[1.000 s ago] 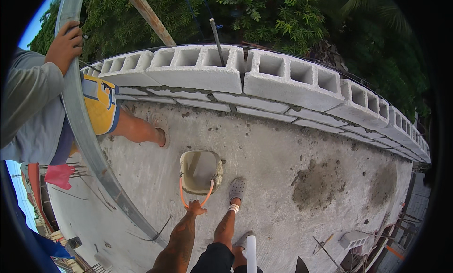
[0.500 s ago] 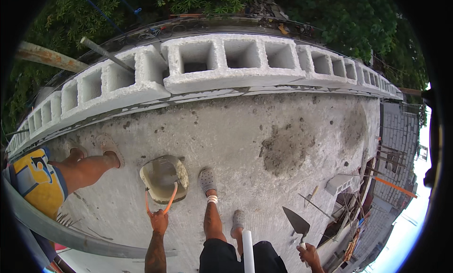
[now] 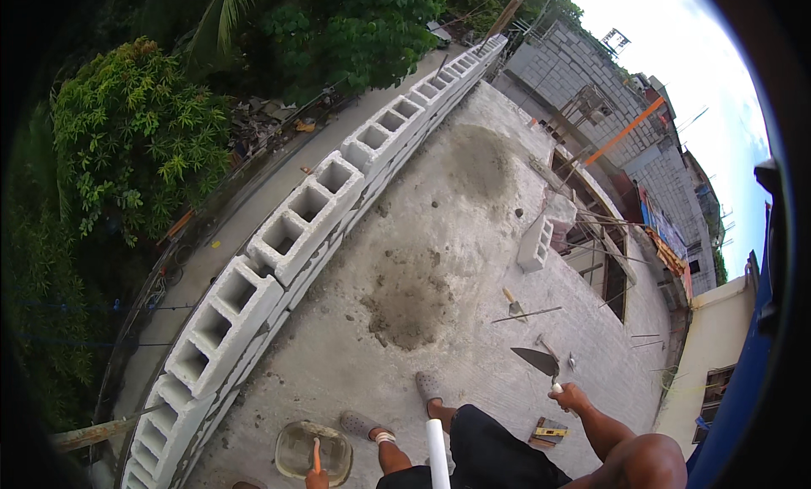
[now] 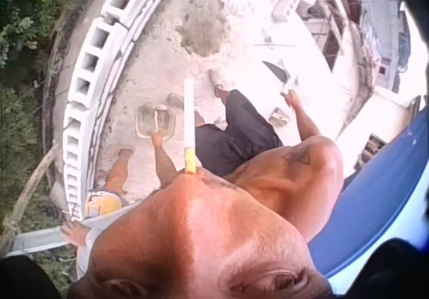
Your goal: The person scoops wet cement with a trowel and applies it to the top of a partially built concrete block wall. They spread the mortar along the joints and continue adding cement to extend the wall section.
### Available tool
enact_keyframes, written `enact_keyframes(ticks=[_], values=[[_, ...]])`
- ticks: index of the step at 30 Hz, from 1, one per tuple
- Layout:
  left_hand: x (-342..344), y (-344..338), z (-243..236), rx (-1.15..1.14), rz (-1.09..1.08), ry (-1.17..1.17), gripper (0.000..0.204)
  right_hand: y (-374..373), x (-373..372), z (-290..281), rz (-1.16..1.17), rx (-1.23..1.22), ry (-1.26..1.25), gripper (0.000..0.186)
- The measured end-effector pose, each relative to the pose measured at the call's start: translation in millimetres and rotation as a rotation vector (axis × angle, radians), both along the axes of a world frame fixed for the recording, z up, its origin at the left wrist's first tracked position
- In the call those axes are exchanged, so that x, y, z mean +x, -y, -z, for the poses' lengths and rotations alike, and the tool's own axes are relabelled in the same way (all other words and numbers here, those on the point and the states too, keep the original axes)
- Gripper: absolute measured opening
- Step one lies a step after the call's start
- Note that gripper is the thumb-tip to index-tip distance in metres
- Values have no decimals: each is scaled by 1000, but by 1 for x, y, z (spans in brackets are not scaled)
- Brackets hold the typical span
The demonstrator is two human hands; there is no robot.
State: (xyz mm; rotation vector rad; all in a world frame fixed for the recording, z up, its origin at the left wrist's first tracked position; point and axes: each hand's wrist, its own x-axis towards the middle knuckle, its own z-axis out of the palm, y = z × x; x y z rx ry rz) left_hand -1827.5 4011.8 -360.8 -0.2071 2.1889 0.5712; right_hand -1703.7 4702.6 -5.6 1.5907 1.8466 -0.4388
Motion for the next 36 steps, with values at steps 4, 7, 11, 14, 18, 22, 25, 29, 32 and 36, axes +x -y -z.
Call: enact_keyframes(ticks=[4,7,11,14,18,22,25,29,32,36], values=[[-54,-39,-55,31,141,-86,27,-11,56,5,56,47,87,40],[-103,-92,-106,22,194,-177,27,-20,77,16,144,40,97,39],[-180,-186,-175,-101,130,-292,41,-44,56,48,267,-4,-22,30],[-241,-270,-219,-84,217,-406,38,-78,8,73,395,-85,-137,29],[-323,-392,-277,-59,262,-485,37,-129,-65,83,346,-189,-234,33],[-391,-518,-341,64,439,-533,35,-171,-122,74,486,-267,-357,36],[-433,-615,-375,157,518,-507,35,-192,-148,66,698,-283,-491,32],[-484,-743,-409,283,642,-536,32,-212,-172,69,1199,-262,-775,22],[-516,-835,-435,352,736,-545,32,-235,-203,86,1514,-218,-989,18],[-551,-938,-467,423,846,-488,32,-290,-271,115,1751,-179,-1153,19]])
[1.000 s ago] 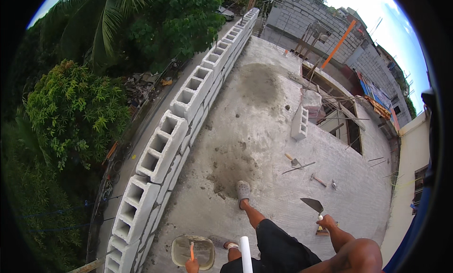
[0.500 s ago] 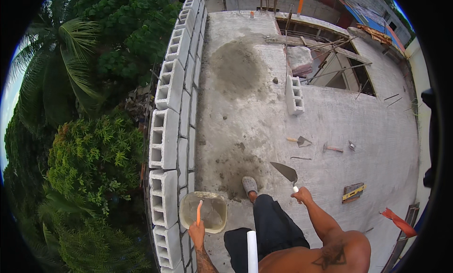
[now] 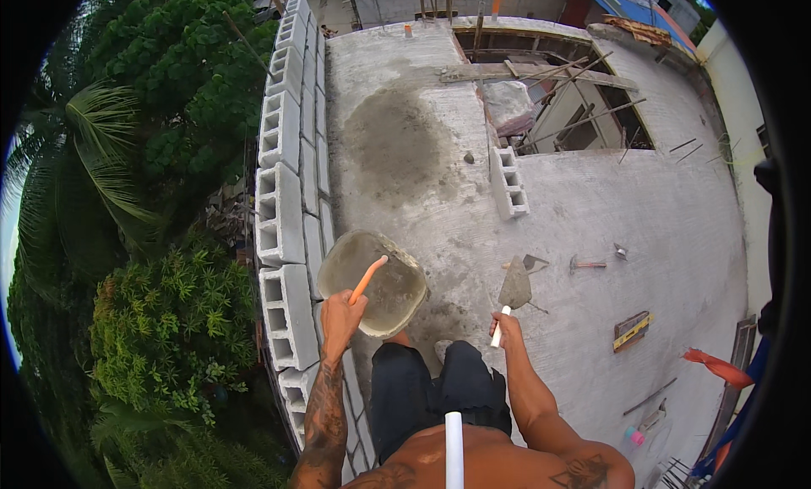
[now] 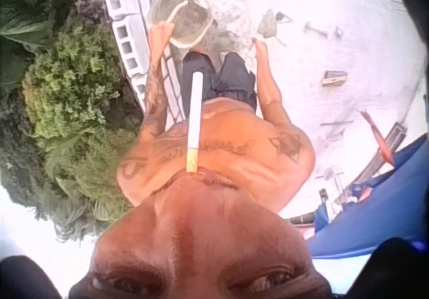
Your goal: The person scoops wet cement with a trowel and applies it to the top of a partially built concrete block wall. They spread the mortar along the joints and continue adding cement to extend the wall section.
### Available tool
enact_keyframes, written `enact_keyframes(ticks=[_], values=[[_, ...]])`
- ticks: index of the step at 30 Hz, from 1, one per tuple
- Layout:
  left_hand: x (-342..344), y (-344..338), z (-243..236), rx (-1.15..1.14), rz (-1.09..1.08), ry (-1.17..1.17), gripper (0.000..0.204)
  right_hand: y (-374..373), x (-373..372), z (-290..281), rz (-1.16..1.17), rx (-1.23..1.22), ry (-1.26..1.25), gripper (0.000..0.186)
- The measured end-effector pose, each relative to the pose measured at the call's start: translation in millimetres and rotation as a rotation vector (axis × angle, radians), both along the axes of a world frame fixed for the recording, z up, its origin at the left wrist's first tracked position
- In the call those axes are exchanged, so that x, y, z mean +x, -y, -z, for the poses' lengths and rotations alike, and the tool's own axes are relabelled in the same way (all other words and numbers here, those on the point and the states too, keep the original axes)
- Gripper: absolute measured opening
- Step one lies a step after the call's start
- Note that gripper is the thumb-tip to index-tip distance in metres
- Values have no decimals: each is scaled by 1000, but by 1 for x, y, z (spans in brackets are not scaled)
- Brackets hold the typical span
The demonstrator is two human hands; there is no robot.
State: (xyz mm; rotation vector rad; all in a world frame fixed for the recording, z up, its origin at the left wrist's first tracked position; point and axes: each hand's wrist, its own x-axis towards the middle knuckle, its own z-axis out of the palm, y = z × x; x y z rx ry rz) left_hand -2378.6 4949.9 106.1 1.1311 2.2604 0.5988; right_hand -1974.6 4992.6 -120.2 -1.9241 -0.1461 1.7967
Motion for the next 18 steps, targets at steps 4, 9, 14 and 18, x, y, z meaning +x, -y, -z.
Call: enact_keyframes(ticks=[4,9,14,18], values=[[-30,-105,-20,68,205,56,31,-64,-76,17,108,-37,-121,16],[-51,-220,-55,60,387,133,32,-132,-150,26,268,32,-131,26],[-66,-316,-92,27,571,116,31,-200,-200,55,408,74,-147,33],[-72,-371,-105,-12,649,132,29,-245,-227,73,504,138,-591,34]])
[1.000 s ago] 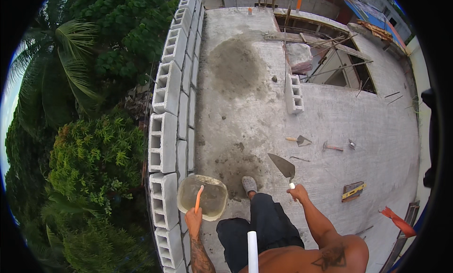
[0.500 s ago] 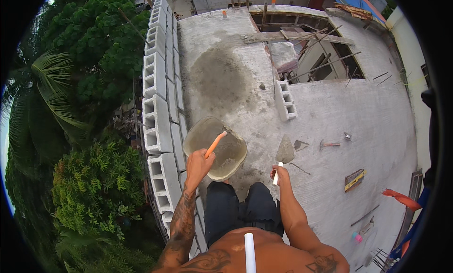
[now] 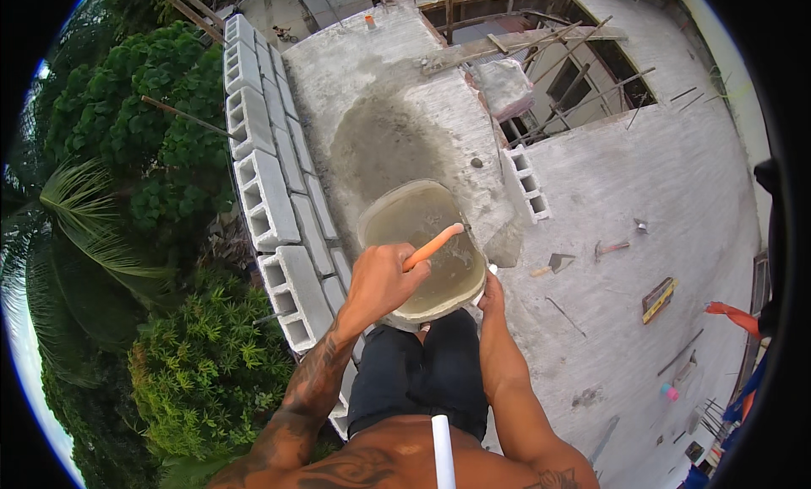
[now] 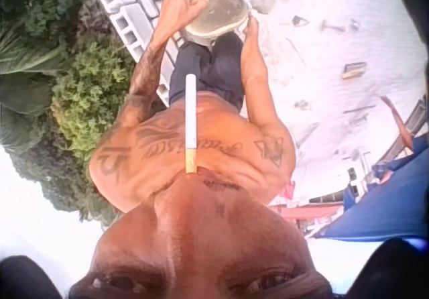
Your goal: The person scoops wet cement with a trowel and applies it to the top of a partially built concrete block wall. They spread the mortar along the joints and continue adding cement to extend the wall section.
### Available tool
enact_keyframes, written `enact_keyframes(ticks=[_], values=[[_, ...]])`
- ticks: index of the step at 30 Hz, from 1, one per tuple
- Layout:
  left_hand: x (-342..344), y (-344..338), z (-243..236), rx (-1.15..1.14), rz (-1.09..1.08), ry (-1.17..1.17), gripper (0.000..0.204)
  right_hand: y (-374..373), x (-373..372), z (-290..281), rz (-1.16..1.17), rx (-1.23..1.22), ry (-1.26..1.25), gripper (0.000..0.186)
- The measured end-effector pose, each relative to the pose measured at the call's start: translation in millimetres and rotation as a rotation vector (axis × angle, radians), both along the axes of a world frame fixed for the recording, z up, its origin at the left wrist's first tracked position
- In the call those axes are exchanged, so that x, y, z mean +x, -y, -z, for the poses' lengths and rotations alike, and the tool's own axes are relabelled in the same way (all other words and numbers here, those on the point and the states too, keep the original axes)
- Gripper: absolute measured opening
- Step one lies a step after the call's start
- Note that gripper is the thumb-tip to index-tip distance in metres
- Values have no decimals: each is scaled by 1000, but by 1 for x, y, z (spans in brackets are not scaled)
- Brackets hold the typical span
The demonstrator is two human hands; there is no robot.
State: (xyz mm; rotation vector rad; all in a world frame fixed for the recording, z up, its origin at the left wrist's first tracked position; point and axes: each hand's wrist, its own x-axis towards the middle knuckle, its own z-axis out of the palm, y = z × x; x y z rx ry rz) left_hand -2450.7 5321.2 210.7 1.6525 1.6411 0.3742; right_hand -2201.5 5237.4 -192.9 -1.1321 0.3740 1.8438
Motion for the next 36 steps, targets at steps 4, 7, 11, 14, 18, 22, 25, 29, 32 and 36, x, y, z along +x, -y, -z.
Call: enact_keyframes(ticks=[4,7,11,14,18,22,25,29,32,36], values=[[1,-47,10,-133,20,7,26,-39,-17,6,14,31,-24,38],[-3,-83,36,-25,113,-7,24,-70,-24,16,-2,-35,-22,40],[-10,-126,90,-72,141,-7,19,-107,-29,46,-17,-195,92,41],[-15,-161,140,-28,151,-4,17,-130,-39,79,21,-205,38,43],[-22,-198,204,-53,195,-50,15,-151,-57,134,34,-244,41,43],[-31,-227,266,-112,221,-11,14,-164,-73,201,80,-210,45,43],[-41,-244,304,-120,214,-14,15,-174,-79,246,59,-216,11,43],[-49,-254,329,-124,190,-17,17,-191,-88,284,25,-225,-29,43],[-54,-259,331,-124,168,-20,16,-206,-97,297,15,-208,-69,43],[-58,-267,321,-125,159,-68,17,-225,-110,291,18,-165,-84,43]])
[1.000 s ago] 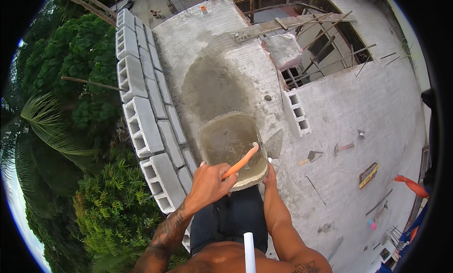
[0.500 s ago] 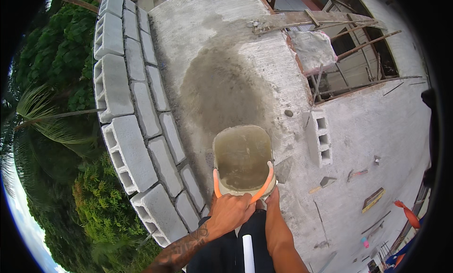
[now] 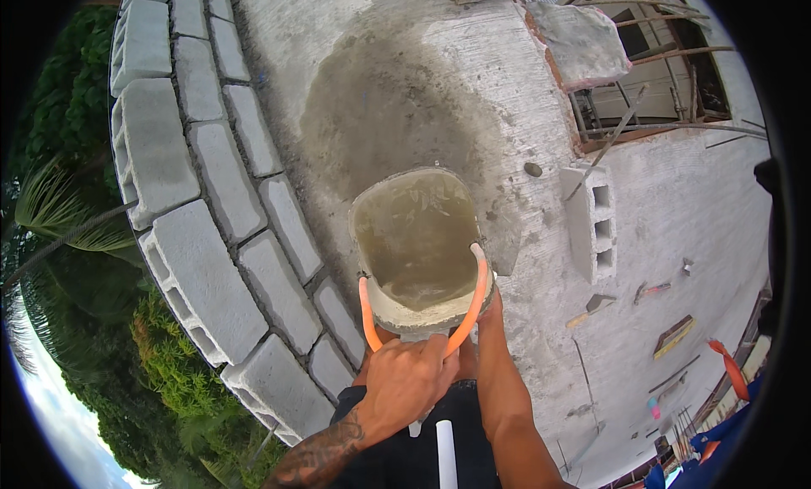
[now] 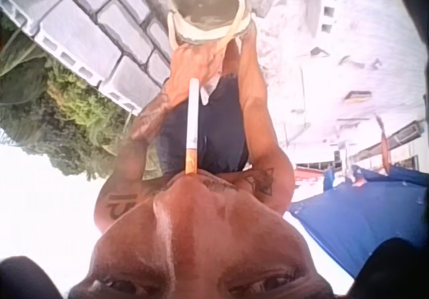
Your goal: The person scoops wet cement with a trowel and applies it to the top of a partially built concrete block wall. They spread the mortar along the joints and continue adding cement to extend the wall section.
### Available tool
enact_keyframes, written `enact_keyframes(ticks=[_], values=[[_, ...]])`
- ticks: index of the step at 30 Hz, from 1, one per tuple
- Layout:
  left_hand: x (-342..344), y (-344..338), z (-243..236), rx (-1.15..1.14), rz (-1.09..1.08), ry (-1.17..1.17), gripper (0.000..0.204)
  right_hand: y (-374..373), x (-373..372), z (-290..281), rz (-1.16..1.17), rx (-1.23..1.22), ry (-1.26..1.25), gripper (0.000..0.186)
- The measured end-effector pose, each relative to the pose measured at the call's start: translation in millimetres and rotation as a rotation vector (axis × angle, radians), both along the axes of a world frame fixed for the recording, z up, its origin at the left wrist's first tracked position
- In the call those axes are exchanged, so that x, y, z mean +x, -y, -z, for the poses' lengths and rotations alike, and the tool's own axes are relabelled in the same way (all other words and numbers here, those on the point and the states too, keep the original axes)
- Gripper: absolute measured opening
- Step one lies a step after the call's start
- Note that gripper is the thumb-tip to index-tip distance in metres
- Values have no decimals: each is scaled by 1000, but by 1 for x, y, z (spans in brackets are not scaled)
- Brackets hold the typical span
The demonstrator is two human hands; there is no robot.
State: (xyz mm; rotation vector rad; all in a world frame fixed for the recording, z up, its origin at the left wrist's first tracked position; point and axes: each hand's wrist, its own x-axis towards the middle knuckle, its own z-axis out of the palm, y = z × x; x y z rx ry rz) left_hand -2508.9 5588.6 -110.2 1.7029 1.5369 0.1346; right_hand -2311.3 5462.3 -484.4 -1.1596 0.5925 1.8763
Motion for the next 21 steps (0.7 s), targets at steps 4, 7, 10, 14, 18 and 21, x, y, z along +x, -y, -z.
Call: enact_keyframes(ticks=[4,7,10,14,18,21], values=[[-4,-6,-9,22,-19,-27,16,-18,-12,-31,42,14,12,40],[-13,-9,-10,-29,-57,-37,16,-29,-19,-57,1,-210,168,41],[-18,-10,-4,-68,-100,-49,18,-33,-23,-69,-54,-222,204,41],[-17,-7,9,-63,-148,-54,19,-29,-20,-59,-54,-251,190,42],[-16,2,12,-30,-203,-64,19,-31,-17,-45,-74,-235,198,43],[-20,11,7,-66,-256,-83,19,-35,-15,-36,-130,-189,159,42]])
